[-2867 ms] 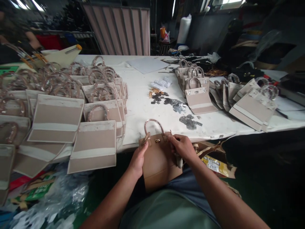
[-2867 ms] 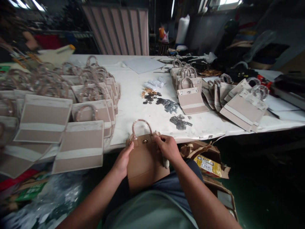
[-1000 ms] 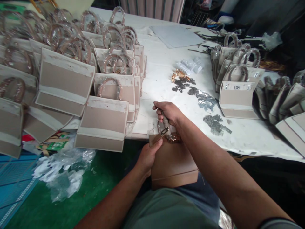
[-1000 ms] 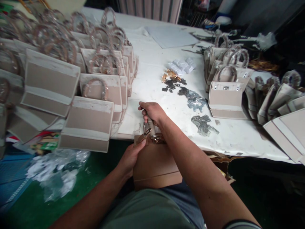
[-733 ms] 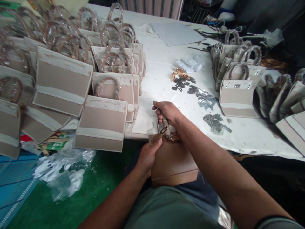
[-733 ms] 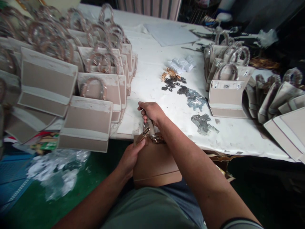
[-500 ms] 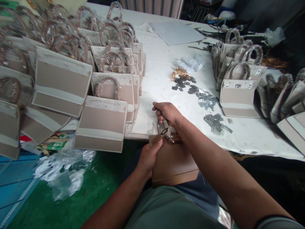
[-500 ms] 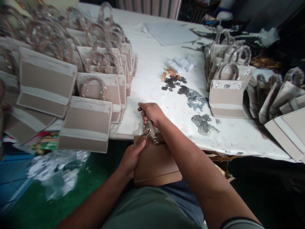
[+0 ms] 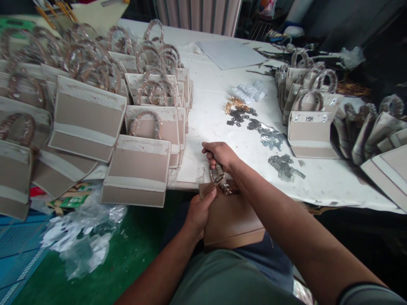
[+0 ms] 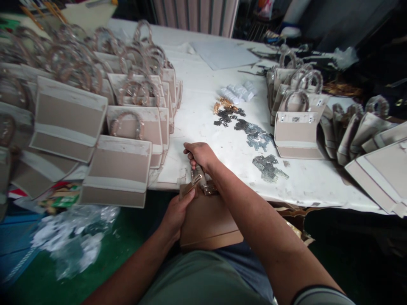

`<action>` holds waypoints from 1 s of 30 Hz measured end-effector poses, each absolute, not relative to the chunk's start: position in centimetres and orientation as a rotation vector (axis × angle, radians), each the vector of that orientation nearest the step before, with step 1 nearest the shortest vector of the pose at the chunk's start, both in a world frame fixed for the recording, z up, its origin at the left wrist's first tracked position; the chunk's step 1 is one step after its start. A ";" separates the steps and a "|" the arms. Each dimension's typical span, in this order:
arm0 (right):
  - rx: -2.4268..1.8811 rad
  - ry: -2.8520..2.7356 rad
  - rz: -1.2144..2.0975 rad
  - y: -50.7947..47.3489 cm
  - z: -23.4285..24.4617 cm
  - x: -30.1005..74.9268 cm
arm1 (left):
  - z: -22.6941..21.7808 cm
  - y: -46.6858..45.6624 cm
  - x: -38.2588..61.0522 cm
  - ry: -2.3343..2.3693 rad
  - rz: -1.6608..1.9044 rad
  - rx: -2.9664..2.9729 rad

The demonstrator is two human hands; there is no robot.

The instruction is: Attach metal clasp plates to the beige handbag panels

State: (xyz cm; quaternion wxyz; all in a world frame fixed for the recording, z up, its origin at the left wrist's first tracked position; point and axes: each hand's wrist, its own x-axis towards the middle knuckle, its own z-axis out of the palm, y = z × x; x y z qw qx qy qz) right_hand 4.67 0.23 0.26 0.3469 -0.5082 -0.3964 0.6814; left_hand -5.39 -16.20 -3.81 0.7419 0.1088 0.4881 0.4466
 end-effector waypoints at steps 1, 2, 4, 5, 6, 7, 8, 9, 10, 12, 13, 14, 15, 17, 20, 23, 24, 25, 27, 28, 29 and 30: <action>-1.311 -1.020 1.779 0.4 0.7 4.8 | -3.8 -16.2 -5.5 1.058 0.973 0.246; -1.291 -1.004 1.772 0.5 1.4 5.0 | -3.8 -16.3 -5.6 1.046 0.964 0.256; -1.207 -0.979 1.667 0.2 3.8 6.1 | -3.9 -16.6 -5.8 1.027 0.949 0.289; -1.151 -0.986 1.573 -0.4 5.5 7.1 | -3.8 -16.8 -6.0 1.020 0.948 0.314; -1.100 -1.009 1.459 -1.5 7.3 8.1 | -3.8 -17.1 -6.2 1.013 0.954 0.347; -1.060 -1.055 1.352 -3.1 9.2 9.3 | -3.6 -17.4 -6.4 1.005 0.965 0.387; -1.058 -1.124 1.259 -5.1 10.8 10.5 | -3.4 -17.7 -6.6 1.002 0.977 0.431; -1.102 -1.198 1.168 -7.5 12.1 11.7 | -3.0 -17.9 -6.7 0.998 0.988 0.475; -1.183 -1.274 1.083 -10.2 12.9 12.6 | -2.6 -18.2 -6.7 0.992 1.002 0.513; -1.361 -1.483 1.007 -15.4 12.8 13.8 | -1.3 -18.8 -6.5 0.953 1.040 0.559; -1.391 -1.602 0.988 -17.6 12.0 13.9 | -0.6 -19.2 -6.2 0.913 1.066 0.572; -1.411 -1.688 0.942 -19.5 10.9 13.8 | 0.2 -19.6 -5.8 0.858 1.096 0.579; -1.410 -1.736 0.887 -20.9 9.7 13.5 | 1.0 -20.0 -5.3 0.794 1.119 0.582; -1.443 -1.751 0.735 -22.7 7.9 12.4 | 2.4 -21.2 -4.3 0.666 1.107 0.587; -1.497 -1.707 0.517 -24.0 7.4 11.2 | 4.0 -23.3 -3.3 0.513 1.015 0.631; -1.478 -1.701 0.411 -25.2 8.7 11.5 | 4.7 -24.7 -3.4 0.405 0.949 0.772; -1.454 -1.696 0.396 -25.6 9.3 12.0 | 4.8 -24.9 -3.8 0.402 0.934 0.841; -1.425 -1.688 0.395 -26.1 9.9 12.5 | 4.7 -25.0 -4.2 0.434 0.930 0.918; -1.370 -1.672 0.436 -26.8 11.2 14.0 | 4.4 -24.5 -5.3 0.611 1.003 1.052; -1.350 -1.673 0.485 -27.0 11.9 14.8 | 4.1 -24.1 -6.0 0.739 1.089 1.084; -1.333 -1.685 0.556 -27.1 12.6 15.6 | 3.7 -23.5 -6.7 0.868 1.200 1.085; -1.316 -1.699 0.641 -27.0 13.3 16.3 | 3.3 -22.8 -7.4 0.963 1.317 1.059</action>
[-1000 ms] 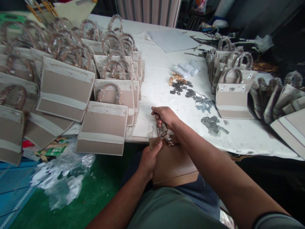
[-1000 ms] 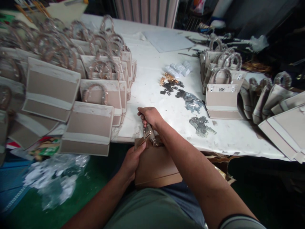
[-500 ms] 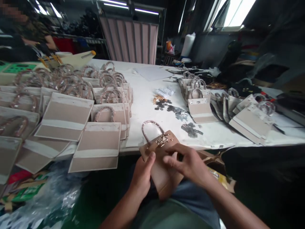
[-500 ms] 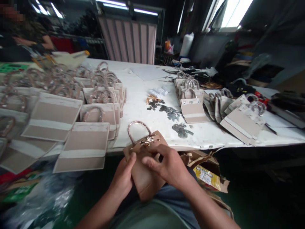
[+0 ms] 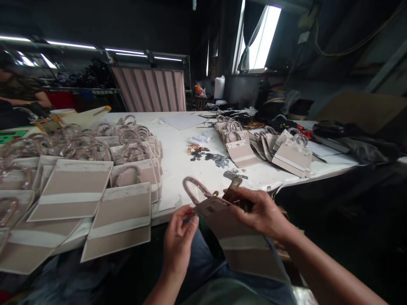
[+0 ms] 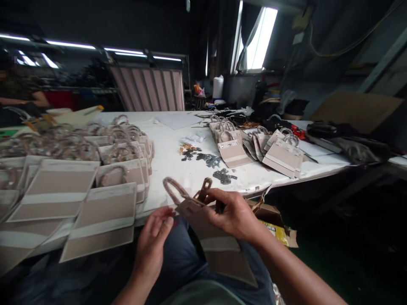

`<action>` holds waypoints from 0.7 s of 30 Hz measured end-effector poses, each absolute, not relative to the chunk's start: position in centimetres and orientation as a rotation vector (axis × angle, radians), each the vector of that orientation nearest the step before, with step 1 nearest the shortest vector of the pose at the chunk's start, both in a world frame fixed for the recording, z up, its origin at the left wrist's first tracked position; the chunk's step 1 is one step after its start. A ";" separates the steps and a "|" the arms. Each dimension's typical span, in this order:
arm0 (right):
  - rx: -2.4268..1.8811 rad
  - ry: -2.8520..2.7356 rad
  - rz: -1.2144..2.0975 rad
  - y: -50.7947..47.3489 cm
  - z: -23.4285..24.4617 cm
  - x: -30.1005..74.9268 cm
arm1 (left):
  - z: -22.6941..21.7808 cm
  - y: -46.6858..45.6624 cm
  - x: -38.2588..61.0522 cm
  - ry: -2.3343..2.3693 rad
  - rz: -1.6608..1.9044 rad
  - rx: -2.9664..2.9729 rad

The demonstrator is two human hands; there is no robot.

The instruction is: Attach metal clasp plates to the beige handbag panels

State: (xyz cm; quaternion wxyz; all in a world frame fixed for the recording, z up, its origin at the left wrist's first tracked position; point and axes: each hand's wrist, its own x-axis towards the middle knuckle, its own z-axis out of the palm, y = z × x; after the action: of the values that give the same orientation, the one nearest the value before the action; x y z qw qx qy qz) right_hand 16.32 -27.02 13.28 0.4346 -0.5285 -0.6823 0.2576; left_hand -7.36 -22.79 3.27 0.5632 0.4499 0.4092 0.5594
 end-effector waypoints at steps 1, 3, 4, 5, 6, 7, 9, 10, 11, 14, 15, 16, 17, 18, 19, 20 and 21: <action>-1.296 -1.711 0.741 -26.8 13.8 17.0 | 2.9 -22.1 -8.0 1.008 1.417 1.015; -1.231 -1.722 0.979 -25.8 14.2 18.1 | 2.1 -20.8 -9.3 0.916 1.448 0.919; -1.192 -1.710 1.102 -25.1 14.1 18.5 | 1.9 -20.3 -9.7 0.808 1.364 0.885; -1.152 -1.691 1.218 -24.2 13.7 18.8 | 1.6 -19.9 -10.1 0.685 1.235 0.865; -1.116 -1.668 1.323 -23.3 13.2 19.0 | 1.4 -19.6 -10.3 0.574 1.095 0.856; -1.087 -1.644 1.411 -22.3 12.5 19.2 | 1.2 -19.5 -10.4 0.491 0.976 0.854; -1.070 -1.601 1.529 -20.2 10.9 19.5 | 0.6 -19.5 -10.4 0.421 0.854 0.859; -1.077 -1.589 1.567 -19.2 10.2 19.6 | 0.2 -19.5 -10.2 0.425 0.839 0.856; -1.094 -1.583 1.596 -18.2 9.5 19.8 | -0.3 -19.5 -10.1 0.447 0.824 0.852; -1.159 -1.596 1.651 -15.5 7.7 20.3 | -2.4 -19.8 -9.3 0.551 0.704 0.847; -1.176 -1.608 1.667 -14.7 7.1 20.5 | -3.1 -19.9 -9.0 0.590 0.670 0.837; -1.192 -1.618 1.682 -13.9 6.6 20.6 | -3.8 -20.0 -8.6 0.631 0.657 0.816; -1.202 -1.626 1.699 -13.1 6.1 20.7 | -4.4 -20.1 -8.1 0.671 0.672 0.782; -1.210 -1.629 1.717 -12.3 5.6 20.7 | -4.9 -20.1 -7.6 0.707 0.705 0.741; -1.218 -1.627 1.733 -11.6 5.1 20.8 | -5.4 -20.1 -7.0 0.738 0.739 0.700; -1.227 -1.624 1.744 -10.8 4.6 20.8 | -5.7 -20.0 -6.5 0.765 0.773 0.662; -1.237 -1.622 1.752 -10.1 4.2 20.7 | -5.9 -19.8 -5.9 0.790 0.800 0.631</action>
State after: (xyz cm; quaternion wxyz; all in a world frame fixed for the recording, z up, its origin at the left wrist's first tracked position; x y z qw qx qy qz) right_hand 20.74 -10.05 4.23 0.2245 -0.4483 -0.5878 0.6349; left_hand -5.93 -19.79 -5.91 0.7994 0.2939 0.3684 0.3727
